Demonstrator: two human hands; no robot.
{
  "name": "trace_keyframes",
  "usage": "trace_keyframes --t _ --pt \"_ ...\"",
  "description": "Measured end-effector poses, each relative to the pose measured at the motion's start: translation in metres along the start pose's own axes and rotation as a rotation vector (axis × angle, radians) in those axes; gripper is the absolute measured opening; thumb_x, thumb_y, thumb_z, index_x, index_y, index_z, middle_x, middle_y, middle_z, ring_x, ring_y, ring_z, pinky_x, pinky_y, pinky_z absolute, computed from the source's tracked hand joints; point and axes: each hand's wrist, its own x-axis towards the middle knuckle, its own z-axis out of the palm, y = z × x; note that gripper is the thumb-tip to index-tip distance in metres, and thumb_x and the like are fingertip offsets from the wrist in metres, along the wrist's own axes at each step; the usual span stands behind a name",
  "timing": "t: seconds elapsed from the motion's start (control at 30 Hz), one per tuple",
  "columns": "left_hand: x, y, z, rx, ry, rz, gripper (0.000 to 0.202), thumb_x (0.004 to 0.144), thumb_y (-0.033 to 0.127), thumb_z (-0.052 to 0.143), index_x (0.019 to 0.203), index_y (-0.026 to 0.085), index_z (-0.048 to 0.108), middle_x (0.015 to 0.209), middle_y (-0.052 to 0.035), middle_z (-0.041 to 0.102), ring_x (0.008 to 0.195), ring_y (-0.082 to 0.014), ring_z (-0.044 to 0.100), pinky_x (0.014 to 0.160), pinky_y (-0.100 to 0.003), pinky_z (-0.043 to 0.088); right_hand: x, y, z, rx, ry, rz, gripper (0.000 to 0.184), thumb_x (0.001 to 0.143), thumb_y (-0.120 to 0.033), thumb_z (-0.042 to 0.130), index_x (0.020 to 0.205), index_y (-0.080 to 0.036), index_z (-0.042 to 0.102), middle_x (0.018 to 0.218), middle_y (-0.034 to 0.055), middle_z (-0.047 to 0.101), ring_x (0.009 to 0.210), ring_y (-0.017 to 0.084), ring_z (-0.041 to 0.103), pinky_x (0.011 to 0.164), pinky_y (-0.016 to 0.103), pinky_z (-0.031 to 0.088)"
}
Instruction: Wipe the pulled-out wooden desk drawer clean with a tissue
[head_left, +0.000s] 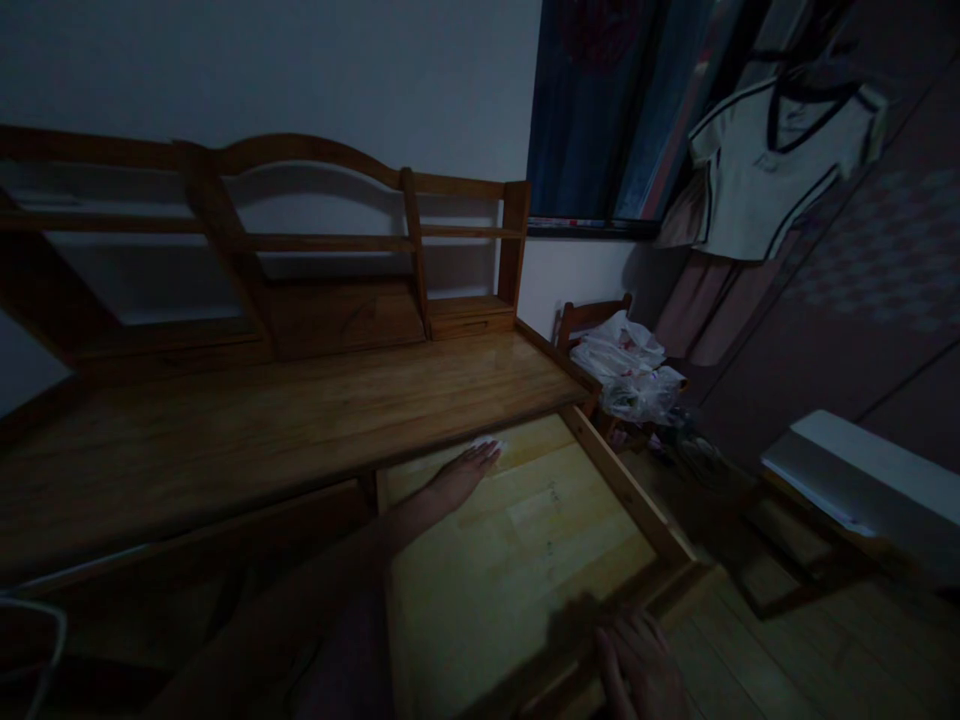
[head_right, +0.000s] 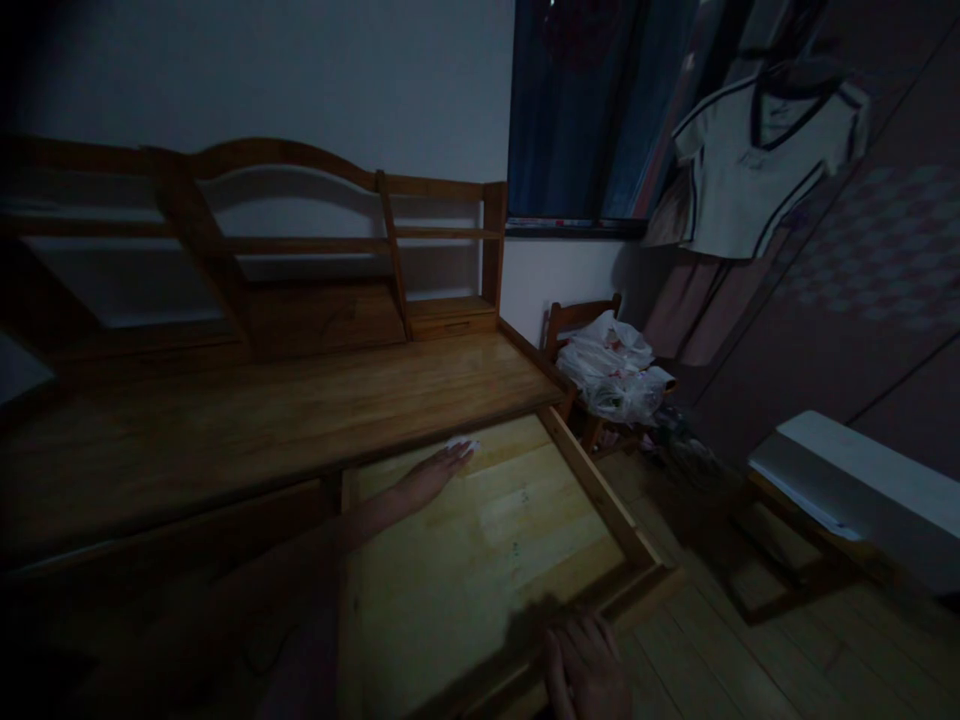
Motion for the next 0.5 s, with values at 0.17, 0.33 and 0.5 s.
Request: trace_keyframes --t 0.17,0.33,0.5 --pt "-0.023 0.049 0.042 0.003 -0.085 0.293 0.069 0.094 0.002 0.032 0.160 0.024 0.026 0.166 -0.0052 0.029 0.153 -0.0158 0.024 0.125 -0.039 0.026 -0.002 0.002 0.003 -0.015 -0.001 0.004 0.023 0.097 -0.019 0.046 0.098 -0.024 0.068 0.094 0.0044 0.076 0.090 0.023 0.070 0.091 0.042 0.052" --pt "-0.026 0.109 0.069 -0.034 -0.178 0.593 0.068 0.094 0.006 0.038 0.160 0.016 0.024 0.167 -0.0099 0.026 0.154 -0.0181 0.023 0.126 -0.035 0.024 -0.005 0.005 0.007 -0.017 0.001 -0.007 0.021 0.096 -0.018 0.047 0.101 -0.023 0.067 0.096 0.0045 0.076 0.090 0.023 0.070 0.090 0.041 0.051" --pt "0.028 0.151 0.089 -0.061 -0.149 0.569 0.067 0.090 0.005 0.042 0.157 0.011 0.032 0.165 -0.0139 0.031 0.153 -0.0194 0.027 0.126 -0.034 0.024 -0.001 0.001 0.003 -0.019 0.060 -0.019 0.023 0.098 -0.019 0.045 0.099 -0.024 0.067 0.090 0.0038 0.075 0.086 0.023 0.070 0.087 0.040 0.052"
